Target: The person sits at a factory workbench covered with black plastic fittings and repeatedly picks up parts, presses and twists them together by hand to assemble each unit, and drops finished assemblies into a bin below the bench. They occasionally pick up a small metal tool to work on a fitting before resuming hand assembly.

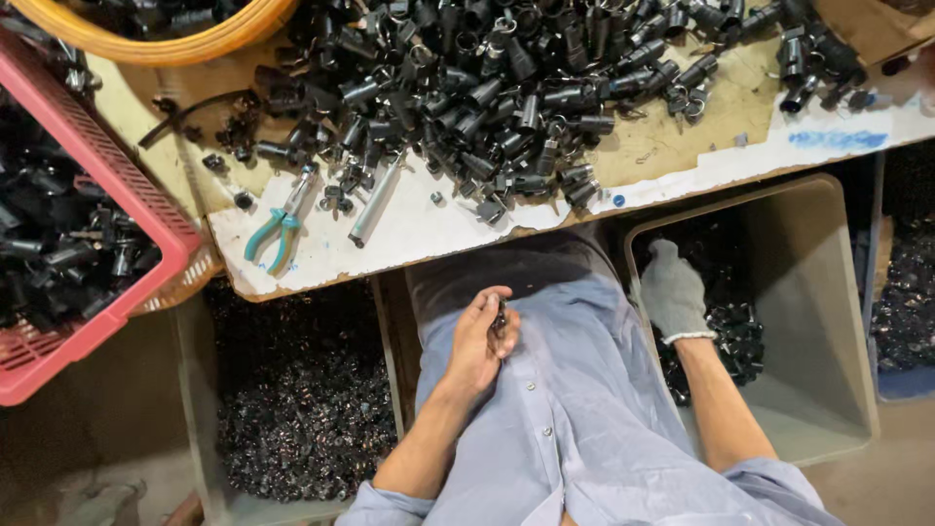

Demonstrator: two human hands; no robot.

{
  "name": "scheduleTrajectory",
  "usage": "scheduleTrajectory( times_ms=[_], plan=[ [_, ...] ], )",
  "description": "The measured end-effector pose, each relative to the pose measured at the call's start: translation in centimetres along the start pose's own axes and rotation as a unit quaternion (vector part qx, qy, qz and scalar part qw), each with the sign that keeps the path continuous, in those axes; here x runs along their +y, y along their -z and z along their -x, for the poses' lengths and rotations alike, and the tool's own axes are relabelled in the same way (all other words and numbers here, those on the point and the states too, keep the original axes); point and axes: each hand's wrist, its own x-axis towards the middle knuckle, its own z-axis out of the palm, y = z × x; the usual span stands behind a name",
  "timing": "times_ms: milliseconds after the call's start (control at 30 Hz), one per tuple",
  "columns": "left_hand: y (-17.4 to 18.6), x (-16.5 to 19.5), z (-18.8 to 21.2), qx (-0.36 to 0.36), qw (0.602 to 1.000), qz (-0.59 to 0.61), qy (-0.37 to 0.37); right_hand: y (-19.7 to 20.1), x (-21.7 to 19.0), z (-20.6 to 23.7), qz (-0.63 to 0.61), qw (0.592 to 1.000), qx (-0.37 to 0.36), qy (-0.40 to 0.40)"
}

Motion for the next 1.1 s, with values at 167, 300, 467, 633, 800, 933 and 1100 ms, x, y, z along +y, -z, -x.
scheduleTrajectory(
  times_ms=[167,300,467,633,800,933,1100],
  plan=[
    [-0.5,0.6,-1.0,0.028,0.982,-0.14,-0.125,2.6,-4.0,-2.2,-0.066,0.961,0.184,0.194],
    [-3.2,2.7,-1.4,0.037,0.983,-0.149,-0.096,3.8,-11.4,-5.8,-0.083,0.957,0.198,0.194],
    [-3.9,3.4,0.3,0.012,0.972,-0.198,-0.127,2.8,-16.6,-10.9,0.016,0.987,0.126,0.095],
    [-1.6,3.0,1.2,0.051,0.983,-0.128,-0.118,2.2,-16.1,-12.0,0.013,0.983,0.14,0.119],
    [-0.2,3.8,0.9,0.053,0.988,-0.108,-0.093,5.0,-15.4,-11.6,0.018,0.947,0.248,0.203],
    [0.0,4.9,0.3,0.055,0.99,-0.093,-0.096,9.0,-15.2,-10.0,-0.129,0.866,0.35,0.334],
    [-0.9,6.8,-0.3,0.02,0.983,-0.11,-0.145,10.2,-14.9,-7.0,-0.399,0.847,0.199,0.29]
  ],
)
